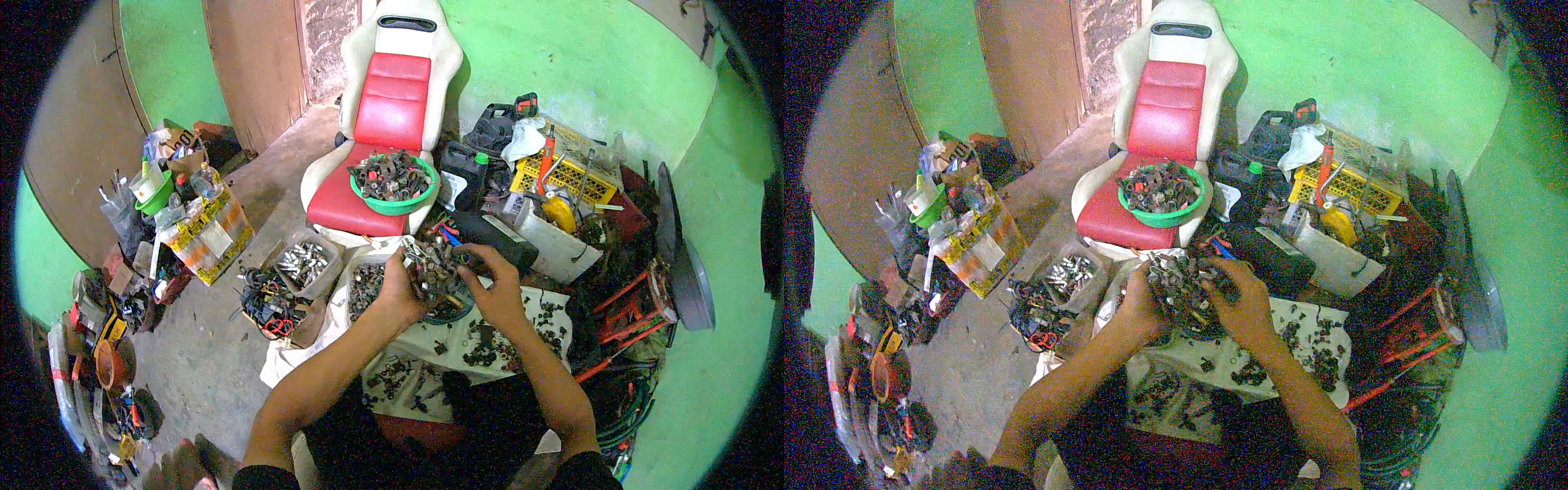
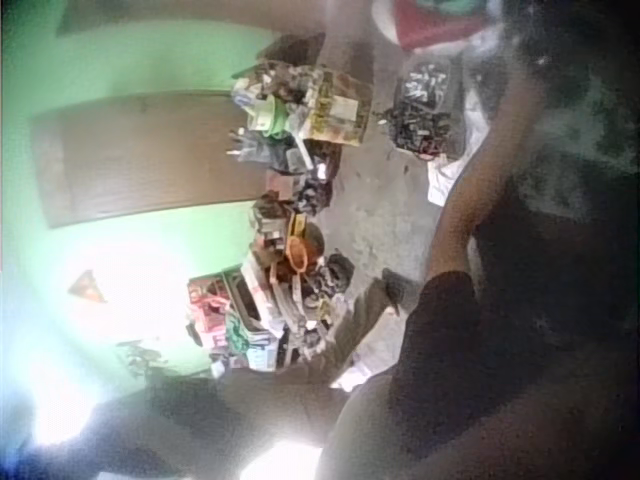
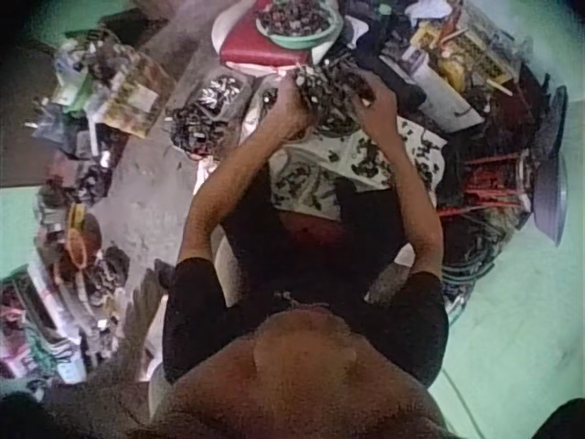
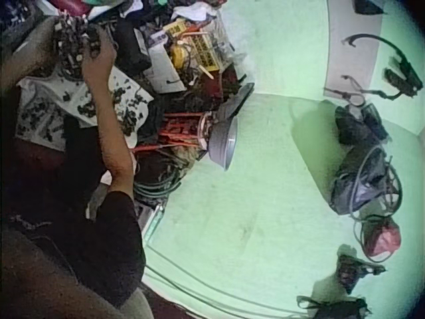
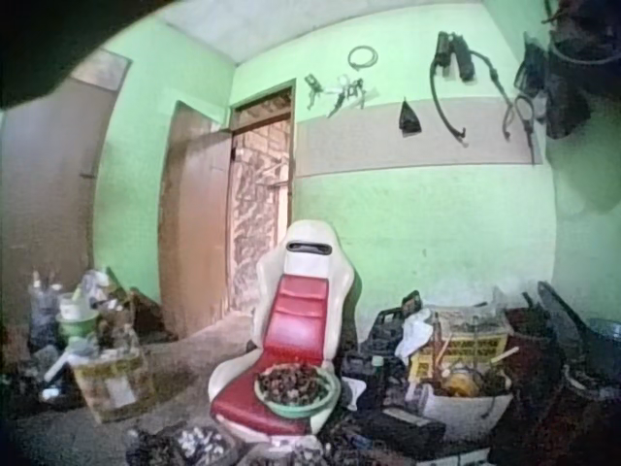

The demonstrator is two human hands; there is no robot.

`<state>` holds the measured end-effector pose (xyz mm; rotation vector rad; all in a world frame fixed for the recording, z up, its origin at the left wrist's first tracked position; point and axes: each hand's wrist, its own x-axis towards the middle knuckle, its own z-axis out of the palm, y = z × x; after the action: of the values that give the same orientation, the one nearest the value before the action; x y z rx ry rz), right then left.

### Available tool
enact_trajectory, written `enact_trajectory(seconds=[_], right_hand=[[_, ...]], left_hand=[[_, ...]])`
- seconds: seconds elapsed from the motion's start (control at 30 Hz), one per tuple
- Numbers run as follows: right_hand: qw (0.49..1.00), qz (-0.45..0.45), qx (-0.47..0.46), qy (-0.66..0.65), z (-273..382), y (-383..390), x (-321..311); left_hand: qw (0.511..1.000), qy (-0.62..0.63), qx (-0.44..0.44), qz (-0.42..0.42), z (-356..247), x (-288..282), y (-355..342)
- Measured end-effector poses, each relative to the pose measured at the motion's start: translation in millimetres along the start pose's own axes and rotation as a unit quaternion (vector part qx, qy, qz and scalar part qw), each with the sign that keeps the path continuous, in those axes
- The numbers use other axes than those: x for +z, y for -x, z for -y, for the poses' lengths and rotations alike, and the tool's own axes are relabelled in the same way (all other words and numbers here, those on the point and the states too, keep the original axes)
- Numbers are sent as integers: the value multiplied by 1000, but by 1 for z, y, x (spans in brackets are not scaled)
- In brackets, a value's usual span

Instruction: The person handles a small metal carburetor, turning it over by hand and picking through a large pile of bolts, screws, and metal fittings to find matching parts.

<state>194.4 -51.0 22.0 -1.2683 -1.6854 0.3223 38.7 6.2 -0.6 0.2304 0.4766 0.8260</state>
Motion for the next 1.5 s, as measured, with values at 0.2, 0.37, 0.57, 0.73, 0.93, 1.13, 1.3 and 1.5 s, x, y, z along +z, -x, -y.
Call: enact_trajectory(seconds=[0.2, 0.37, 0.57, 0.73, 0.93, 1.13, 1.3, 1.5], right_hand=[[994, -54, -88, -44, 29, 4, -3], [989, -9, -142, 25, 39, 10, 2], [991, -13, -132, -23, 35, 6, 9], [991, -43, -119, -35, 35, 4, 20], [986, -105, -71, -108, 30, 4, 37], [987, -69, -125, -71, 31, 0, 31], [989, -47, -126, -64, 35, 4, 26], [994, -36, -94, -43, 31, 2, 21]], left_hand=[[999, 25, 31, -6, -8, 26, 30], [996, 1, 85, 25, -3, 28, 36], [993, 45, 112, -3, 2, 31, 36], [991, 42, 129, 9, -6, 26, 32], [991, 66, 114, 34, -14, 32, 40], [989, 78, 117, 50, -19, 25, 41], [993, 51, 98, 37, -23, 18, 46], [994, 5, 102, -33, -18, 32, 55]])
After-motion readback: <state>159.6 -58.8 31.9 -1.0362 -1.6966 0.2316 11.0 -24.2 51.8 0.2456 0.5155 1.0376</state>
